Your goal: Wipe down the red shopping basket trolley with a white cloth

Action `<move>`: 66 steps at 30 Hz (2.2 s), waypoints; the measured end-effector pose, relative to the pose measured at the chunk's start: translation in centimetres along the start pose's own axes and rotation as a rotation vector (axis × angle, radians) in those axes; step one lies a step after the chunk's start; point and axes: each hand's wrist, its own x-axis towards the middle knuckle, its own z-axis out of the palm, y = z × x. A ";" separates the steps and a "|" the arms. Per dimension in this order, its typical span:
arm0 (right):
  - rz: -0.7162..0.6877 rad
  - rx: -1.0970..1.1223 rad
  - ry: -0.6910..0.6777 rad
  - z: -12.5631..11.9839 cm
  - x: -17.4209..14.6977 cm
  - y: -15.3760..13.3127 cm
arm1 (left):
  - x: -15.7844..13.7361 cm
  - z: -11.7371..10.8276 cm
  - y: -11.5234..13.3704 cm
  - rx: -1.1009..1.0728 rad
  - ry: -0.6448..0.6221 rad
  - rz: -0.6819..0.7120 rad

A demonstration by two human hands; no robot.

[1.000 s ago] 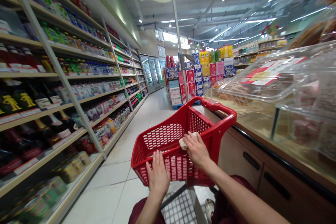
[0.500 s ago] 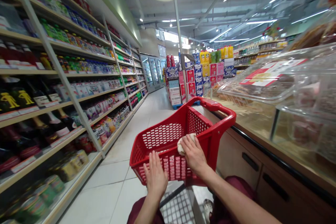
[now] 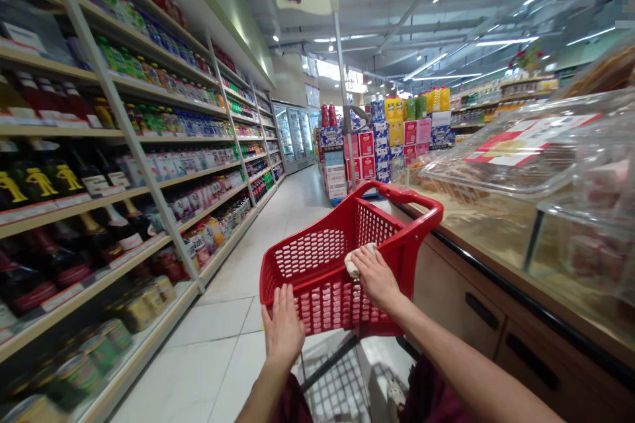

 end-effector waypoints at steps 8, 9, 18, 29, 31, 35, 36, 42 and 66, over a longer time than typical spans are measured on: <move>-0.130 0.039 -0.013 3.2 0.0 -3.7 | -0.7 1.7 -0.3 0.008 0.067 0.065; -0.124 0.025 -0.009 3.1 0.1 -3.1 | -0.8 2.0 -0.5 0.007 0.092 0.071; -0.031 0.057 0.030 4.3 0.0 -1.7 | -1.1 1.4 -0.1 0.006 0.106 -0.023; -0.010 0.185 -0.021 3.2 0.3 -2.5 | -3.1 0.3 2.9 -0.045 -0.033 0.021; -0.073 0.224 -0.022 3.4 -0.2 -4.1 | -3.1 0.5 3.5 -0.072 -0.051 0.065; -0.149 0.273 -0.038 3.6 -0.6 -5.2 | -2.4 -0.1 4.0 -0.162 -0.120 0.138; -0.113 0.266 -0.036 3.5 -0.6 -4.6 | -2.1 -0.4 3.9 -0.185 -0.142 0.168; -0.070 0.289 -0.005 3.0 -0.8 -2.1 | -0.7 -1.0 2.3 -0.149 -0.221 0.114; 0.119 0.037 0.070 3.8 -6.3 -0.1 | 1.1 -1.1 6.1 -0.236 -0.309 0.353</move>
